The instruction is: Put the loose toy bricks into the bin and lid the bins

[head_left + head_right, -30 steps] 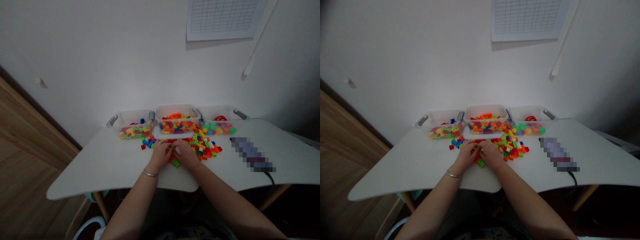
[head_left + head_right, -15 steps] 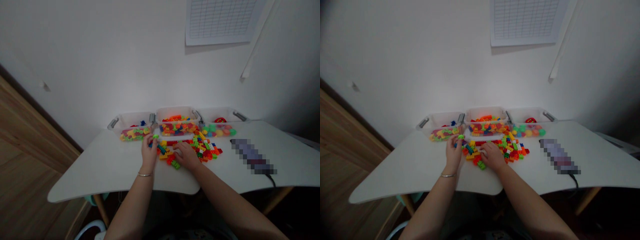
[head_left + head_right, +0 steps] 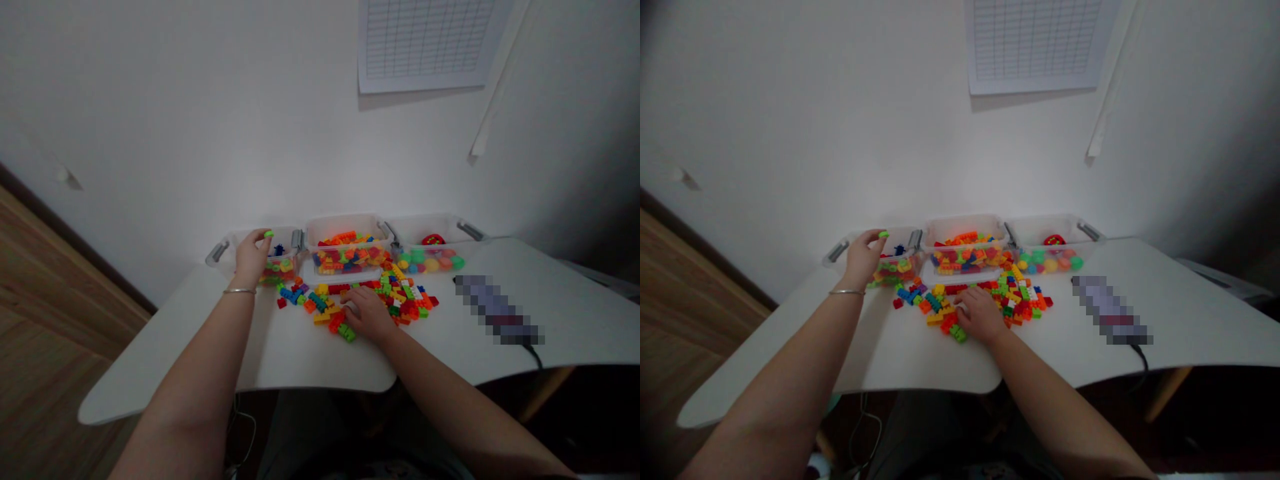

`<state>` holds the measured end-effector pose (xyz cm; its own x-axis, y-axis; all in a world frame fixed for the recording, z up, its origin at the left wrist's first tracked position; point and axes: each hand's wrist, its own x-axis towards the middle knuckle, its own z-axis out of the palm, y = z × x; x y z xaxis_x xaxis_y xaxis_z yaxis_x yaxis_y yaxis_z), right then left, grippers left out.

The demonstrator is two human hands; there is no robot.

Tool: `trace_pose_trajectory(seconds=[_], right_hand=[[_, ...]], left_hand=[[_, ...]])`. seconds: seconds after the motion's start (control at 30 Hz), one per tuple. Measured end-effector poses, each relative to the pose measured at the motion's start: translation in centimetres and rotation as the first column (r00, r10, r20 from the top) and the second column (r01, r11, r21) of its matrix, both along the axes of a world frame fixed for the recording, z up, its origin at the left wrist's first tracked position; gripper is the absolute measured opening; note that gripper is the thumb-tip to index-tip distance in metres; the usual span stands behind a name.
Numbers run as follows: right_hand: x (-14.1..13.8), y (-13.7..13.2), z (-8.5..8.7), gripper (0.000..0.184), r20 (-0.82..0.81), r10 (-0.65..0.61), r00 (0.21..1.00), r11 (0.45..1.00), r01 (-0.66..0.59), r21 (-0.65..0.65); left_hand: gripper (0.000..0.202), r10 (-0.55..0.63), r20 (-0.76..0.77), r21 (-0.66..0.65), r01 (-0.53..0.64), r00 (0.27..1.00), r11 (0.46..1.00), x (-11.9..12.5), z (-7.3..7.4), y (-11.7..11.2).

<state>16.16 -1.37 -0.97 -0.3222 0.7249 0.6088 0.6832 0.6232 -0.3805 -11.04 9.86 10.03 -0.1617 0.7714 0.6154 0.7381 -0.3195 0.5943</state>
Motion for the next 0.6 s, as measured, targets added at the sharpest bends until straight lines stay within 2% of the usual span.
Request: trace_pose_trajectory(seconds=[0.1,0.2,0.37,0.47,0.6], right_hand=[[0.0,0.2,-0.1,0.012,0.004,-0.007,1.000,1.000,0.007,-0.012],[0.1,0.2,-0.2,0.011,0.000,-0.008,1.000,1.000,0.008,-0.015],[0.3,0.2,-0.1,0.011,-0.012,0.003,1.000,1.000,-0.003,-0.003],[0.3,0.2,-0.1,0.012,-0.008,0.002,1.000,1.000,-0.001,0.014],[0.2,0.2,-0.2,0.010,-0.007,0.006,1.000,1.000,-0.006,0.015]], left_hand=[[0.029,0.096,-0.201,-0.198,-0.136,0.975,0.971,-0.3,0.2,0.6],[0.032,0.193,-0.324,-0.302,-0.294,0.926,0.907,-0.2,0.1,1.0],[0.035,0.213,-0.374,-0.396,-0.363,0.903,0.843,0.3,0.1,1.4],[0.044,0.210,-0.322,-0.356,-0.324,0.923,0.877,0.3,0.1,1.2],[0.039,0.206,-0.282,-0.184,-0.264,0.937,0.947,0.1,0.0,0.2]])
